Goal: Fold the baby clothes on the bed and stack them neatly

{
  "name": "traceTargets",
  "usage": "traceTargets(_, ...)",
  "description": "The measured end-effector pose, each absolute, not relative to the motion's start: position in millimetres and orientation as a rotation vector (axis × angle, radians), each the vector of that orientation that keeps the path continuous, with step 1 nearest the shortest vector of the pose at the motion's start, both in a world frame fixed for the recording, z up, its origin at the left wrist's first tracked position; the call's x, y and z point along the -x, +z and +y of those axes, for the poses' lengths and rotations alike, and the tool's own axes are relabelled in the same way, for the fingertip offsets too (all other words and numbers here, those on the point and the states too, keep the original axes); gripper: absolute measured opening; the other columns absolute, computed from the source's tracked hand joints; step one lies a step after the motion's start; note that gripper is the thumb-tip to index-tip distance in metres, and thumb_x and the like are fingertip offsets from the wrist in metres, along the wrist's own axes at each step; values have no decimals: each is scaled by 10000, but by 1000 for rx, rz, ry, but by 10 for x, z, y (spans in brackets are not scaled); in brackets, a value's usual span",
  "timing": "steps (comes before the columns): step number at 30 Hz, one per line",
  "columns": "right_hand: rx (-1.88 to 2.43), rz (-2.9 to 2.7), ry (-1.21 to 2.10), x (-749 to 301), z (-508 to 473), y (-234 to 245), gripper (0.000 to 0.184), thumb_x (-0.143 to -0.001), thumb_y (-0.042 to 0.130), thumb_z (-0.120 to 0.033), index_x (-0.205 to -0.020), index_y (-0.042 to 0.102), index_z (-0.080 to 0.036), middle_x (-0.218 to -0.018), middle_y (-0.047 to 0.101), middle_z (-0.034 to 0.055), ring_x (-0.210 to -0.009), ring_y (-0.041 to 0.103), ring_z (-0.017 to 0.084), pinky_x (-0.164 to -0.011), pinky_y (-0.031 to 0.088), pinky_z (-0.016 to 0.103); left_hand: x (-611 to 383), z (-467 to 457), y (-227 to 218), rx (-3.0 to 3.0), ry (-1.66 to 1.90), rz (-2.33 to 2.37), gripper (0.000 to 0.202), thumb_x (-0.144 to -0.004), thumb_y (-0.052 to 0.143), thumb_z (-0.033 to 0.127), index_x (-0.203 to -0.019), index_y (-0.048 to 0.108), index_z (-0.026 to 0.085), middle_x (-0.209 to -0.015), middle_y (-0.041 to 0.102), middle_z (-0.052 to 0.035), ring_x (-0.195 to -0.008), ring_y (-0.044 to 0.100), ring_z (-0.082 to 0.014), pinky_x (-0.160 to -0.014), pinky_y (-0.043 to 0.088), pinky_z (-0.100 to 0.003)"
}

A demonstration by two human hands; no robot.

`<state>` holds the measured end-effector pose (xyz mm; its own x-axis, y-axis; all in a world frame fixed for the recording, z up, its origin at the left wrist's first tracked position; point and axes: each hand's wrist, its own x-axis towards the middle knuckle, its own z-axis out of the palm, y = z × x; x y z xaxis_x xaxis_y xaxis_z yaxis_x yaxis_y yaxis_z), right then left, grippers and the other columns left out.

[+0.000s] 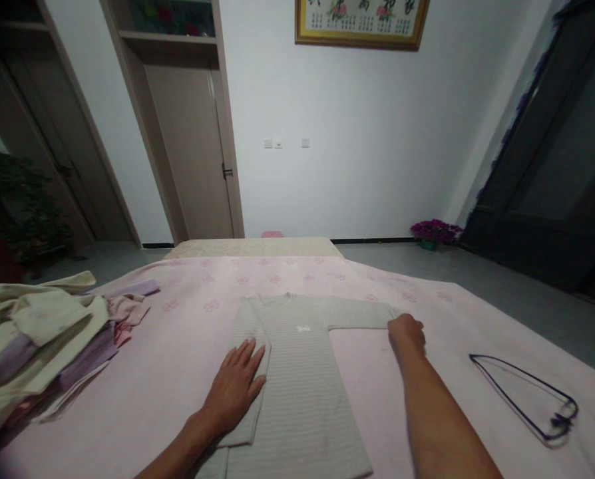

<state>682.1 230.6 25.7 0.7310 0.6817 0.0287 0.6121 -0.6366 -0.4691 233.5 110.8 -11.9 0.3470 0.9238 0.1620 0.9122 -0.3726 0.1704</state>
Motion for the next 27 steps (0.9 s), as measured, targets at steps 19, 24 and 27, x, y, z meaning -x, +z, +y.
traceTargets(19, 1389, -1983, 606, -4780, 1666, 645, 313, -863, 557, -311, -1118, 695, -196, -1094, 691, 80, -954, 654, 200, -867, 490, 316, -2690, 1721, 212, -596, 1199, 1117, 450, -869, 657, 478, -1237, 569, 235, -1215, 676, -110, -1000, 693, -198, -781, 574, -303)
traceTargets(24, 1972, -2102, 427, -5288, 1218, 474, 490, -855, 552, -384, -1282, 588, -147, -1202, 622, 157, -1052, 618, 273, -872, 451, 357, -2758, 1963, 104, -632, 1192, 1303, 382, -745, 779, 268, -1069, 634, 127, -862, 714, -100, -652, 671, -169, -537, 512, -240)
traceTargets(27, 2062, -2127, 405, -5381, 970, 369, 563, -833, 558, -349, -1357, 517, -147, -1227, 613, 164, -1071, 609, 281, -878, 430, 348, -2855, 2073, 102, -691, 1210, 1339, 248, -670, 773, 123, -894, 668, 99, -692, 677, -67, -564, 623, -155, -493, 462, -223)
